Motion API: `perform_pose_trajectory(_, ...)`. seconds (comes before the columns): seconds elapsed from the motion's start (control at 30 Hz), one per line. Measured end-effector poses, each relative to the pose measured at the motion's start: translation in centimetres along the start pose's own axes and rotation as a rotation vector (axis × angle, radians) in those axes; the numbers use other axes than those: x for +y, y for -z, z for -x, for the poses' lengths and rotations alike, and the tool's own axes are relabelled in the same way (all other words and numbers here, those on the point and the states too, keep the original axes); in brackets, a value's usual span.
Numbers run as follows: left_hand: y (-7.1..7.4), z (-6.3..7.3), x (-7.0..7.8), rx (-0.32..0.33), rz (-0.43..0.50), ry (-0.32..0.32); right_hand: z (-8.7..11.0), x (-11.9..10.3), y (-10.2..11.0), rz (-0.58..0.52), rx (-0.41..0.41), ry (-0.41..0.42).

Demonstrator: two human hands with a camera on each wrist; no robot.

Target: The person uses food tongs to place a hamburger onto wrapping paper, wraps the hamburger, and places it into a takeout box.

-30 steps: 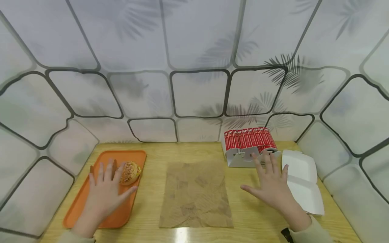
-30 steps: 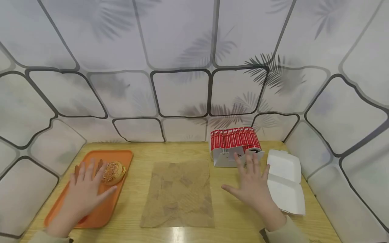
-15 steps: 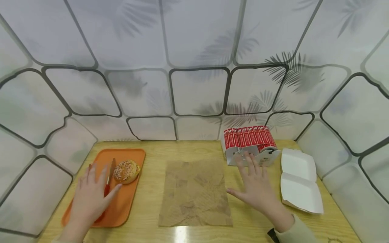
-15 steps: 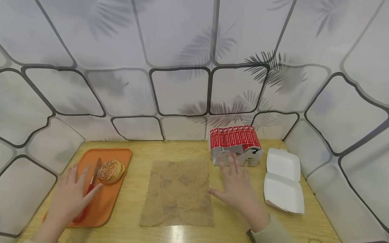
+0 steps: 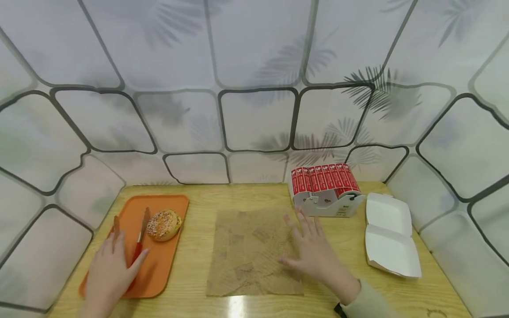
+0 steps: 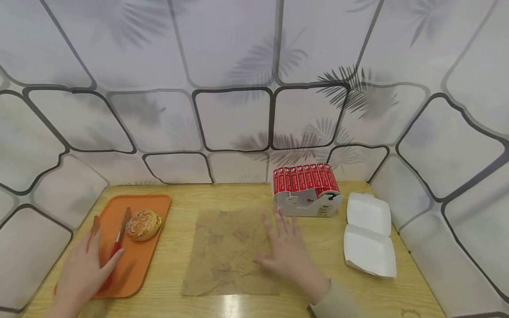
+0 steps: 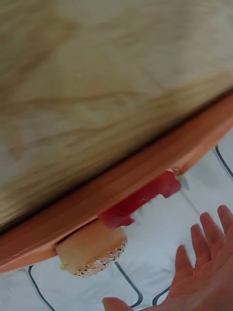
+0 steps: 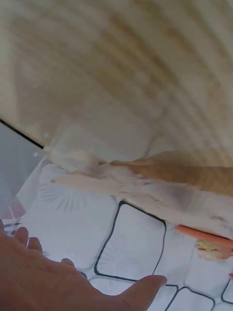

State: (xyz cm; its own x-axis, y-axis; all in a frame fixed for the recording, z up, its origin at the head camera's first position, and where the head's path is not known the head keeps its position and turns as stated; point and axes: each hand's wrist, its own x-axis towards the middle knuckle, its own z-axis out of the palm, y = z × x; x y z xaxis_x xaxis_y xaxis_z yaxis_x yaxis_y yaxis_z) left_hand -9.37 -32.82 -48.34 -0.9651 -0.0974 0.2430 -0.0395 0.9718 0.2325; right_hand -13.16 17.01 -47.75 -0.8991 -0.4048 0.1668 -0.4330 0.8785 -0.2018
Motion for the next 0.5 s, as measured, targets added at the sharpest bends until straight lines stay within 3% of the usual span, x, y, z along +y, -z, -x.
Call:
perform_pose_trajectory(0.13, -0.5, 0.1, -0.3, -0.012, 0.035, 0.065, 0.0, -0.2, -1.2, -0.001, -0.026, 0.019)
perform_pose_trajectory(0.3, -1.1, 0.1, -0.7, -0.024, 0.141, 0.196, 0.1, -0.2, -2.4, -0.001, -0.048, 0.057)
perform_pose_trajectory(0.5, -1.7, -0.3, -1.1, -0.087, 0.229, 0.296, 0.4, 0.0, -2.9, -0.006, -0.087, 0.096)
